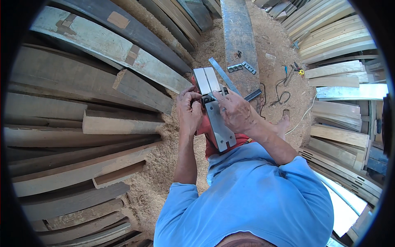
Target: The person unscrews bolts from a hand planer and removes the metal blade assembly.
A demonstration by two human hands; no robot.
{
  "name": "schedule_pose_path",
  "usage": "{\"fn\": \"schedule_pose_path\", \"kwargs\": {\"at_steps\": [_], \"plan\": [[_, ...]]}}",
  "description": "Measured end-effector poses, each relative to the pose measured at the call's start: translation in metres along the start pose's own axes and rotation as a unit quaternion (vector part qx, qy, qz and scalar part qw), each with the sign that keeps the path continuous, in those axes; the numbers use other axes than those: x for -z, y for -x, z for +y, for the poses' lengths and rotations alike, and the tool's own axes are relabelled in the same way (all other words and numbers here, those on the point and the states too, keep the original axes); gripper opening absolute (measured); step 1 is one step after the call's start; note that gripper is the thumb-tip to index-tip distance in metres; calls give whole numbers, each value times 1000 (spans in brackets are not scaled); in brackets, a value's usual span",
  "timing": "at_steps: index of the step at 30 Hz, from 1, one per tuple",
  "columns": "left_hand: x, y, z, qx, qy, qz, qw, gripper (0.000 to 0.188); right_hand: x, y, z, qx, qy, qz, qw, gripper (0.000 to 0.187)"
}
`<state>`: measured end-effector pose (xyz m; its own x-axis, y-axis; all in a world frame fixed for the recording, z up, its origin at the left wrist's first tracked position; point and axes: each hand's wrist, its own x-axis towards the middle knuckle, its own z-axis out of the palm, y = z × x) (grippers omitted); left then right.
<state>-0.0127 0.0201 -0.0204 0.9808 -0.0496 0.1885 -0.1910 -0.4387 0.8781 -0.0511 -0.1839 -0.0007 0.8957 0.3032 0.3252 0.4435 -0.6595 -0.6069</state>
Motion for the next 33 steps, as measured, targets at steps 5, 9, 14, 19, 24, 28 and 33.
{"fn": "schedule_pose_path", "kwargs": {"at_steps": [5,9,14,19,24,28,33], "plan": [[0,0,-1,1,-3,-3,1000,21,2,-1,-3,-7,4,23,1000,57],[-1,-1,3,3,-11,-5,1000,22,1,2,9,3,-6,81,997,49],[-3,0,1,24,26,17,999,20,11,9,15,-67,-8,48,997,45],[-5,1,-5,37,70,43,996,17,13,18,25,-122,-11,44,991,43],[-2,4,1,-22,-79,36,996,21,9,23,26,-121,-16,50,991,42],[-3,4,2,-17,-93,42,995,23,5,17,22,-19,-36,95,995,43],[-2,5,3,-4,-76,40,996,24,9,16,19,-46,-38,88,994,43]]}}
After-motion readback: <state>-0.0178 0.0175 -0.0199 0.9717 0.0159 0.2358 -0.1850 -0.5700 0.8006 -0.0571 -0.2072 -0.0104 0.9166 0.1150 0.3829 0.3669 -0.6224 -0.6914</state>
